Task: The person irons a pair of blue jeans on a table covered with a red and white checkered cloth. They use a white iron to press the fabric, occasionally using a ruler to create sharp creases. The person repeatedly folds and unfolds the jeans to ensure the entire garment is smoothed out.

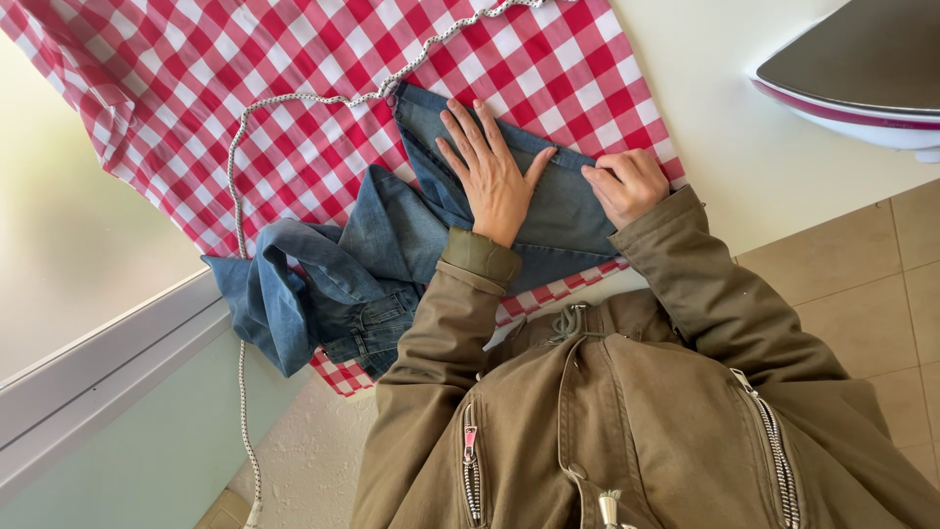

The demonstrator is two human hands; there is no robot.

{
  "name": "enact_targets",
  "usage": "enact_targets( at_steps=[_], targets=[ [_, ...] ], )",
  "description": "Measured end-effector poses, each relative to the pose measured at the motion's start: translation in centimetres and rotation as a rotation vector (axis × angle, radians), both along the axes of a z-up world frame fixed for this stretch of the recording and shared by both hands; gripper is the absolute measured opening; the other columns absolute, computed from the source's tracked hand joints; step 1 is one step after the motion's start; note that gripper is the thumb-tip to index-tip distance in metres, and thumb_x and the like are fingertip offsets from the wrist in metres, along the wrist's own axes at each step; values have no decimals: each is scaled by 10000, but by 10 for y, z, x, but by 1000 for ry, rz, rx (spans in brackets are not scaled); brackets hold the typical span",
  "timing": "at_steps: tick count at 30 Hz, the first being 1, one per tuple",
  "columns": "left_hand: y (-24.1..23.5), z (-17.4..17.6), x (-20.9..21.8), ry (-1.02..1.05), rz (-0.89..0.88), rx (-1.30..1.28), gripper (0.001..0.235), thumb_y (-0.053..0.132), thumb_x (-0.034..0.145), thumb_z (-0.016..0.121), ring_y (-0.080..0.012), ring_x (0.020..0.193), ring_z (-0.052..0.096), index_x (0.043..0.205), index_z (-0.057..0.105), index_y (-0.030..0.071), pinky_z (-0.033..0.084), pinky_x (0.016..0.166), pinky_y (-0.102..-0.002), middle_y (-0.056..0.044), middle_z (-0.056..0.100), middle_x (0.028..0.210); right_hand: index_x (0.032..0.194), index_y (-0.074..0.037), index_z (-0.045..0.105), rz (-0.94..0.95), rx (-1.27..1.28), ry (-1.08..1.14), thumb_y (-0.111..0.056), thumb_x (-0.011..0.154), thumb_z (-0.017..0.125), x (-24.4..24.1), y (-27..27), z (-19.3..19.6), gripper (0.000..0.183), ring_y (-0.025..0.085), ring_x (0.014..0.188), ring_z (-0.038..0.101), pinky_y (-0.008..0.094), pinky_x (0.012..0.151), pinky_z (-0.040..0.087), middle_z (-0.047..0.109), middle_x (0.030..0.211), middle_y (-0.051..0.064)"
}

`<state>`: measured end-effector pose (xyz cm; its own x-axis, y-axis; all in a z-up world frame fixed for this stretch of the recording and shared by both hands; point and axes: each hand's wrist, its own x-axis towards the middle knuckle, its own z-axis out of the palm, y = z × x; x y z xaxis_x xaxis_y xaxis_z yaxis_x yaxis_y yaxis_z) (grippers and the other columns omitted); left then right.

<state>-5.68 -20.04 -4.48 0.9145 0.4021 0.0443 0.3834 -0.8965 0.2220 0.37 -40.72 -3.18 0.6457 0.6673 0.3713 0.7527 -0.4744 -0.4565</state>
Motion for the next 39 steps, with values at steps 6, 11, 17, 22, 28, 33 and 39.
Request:
enact_targets(
  at_steps=[6,11,17,22,28,33,39],
  targets=[
    [-1,2,2,10,7,-20,1194,801,896,577,-484,1580,78,1610,181,-70,155,1260,-691,-334,116,1666,990,-78,761,-14,13,-13,10,887,863,0,-8,10,169,229,888,607,362,782,537,648,988,25],
    [-1,10,1,32,7,-12,1166,782,906,591,-482,1577,81,1603,196,-65,149,1260,-685,-334,116,1664,1037,-71,771,-73,0,78,-15,844,878,-5,-33,13,228,242,922,614,363,810,555,646,1012,47],
    [-2,17,-2,6,-69,-69,1014,614,987,646,-465,1594,98,1616,212,-52,156,1282,-642,-312,128,1683,1047,-66,787,-163,10,90,17,833,890,-16,-69,9,252,240,917,630,359,792,559,658,1002,44],
    [-4,24,0,-5,-111,-91,945,534,1016,657,-455,1594,114,1619,215,-43,158,1292,-613,-301,139,1685,1061,-66,775,-229,22,136,25,857,887,-29,-100,2,250,248,931,644,363,797,558,676,1027,58],
    [-9,19,-5,3,-154,-123,855,444,1059,629,-461,1608,111,1632,220,-40,161,1311,-597,-294,137,1703,1062,-63,708,-380,25,363,-59,797,920,-38,-100,-4,339,293,927,630,414,813,525,672,1008,86],
    [-10,19,-6,-2,-183,-107,811,398,1075,627,-472,1593,92,1624,216,-34,133,1298,-610,-299,122,1688,1097,-86,685,-370,44,335,34,868,838,-43,-106,-14,299,303,994,626,424,890,517,662,1064,79],
    [-13,30,-11,-136,-437,-177,553,-3,969,619,-331,1537,409,1510,551,92,368,1282,-532,-164,450,1592,1190,-73,715,-276,80,265,-48,789,894,-32,-88,16,439,310,1024,631,426,913,523,670,1103,82]
  ],
)
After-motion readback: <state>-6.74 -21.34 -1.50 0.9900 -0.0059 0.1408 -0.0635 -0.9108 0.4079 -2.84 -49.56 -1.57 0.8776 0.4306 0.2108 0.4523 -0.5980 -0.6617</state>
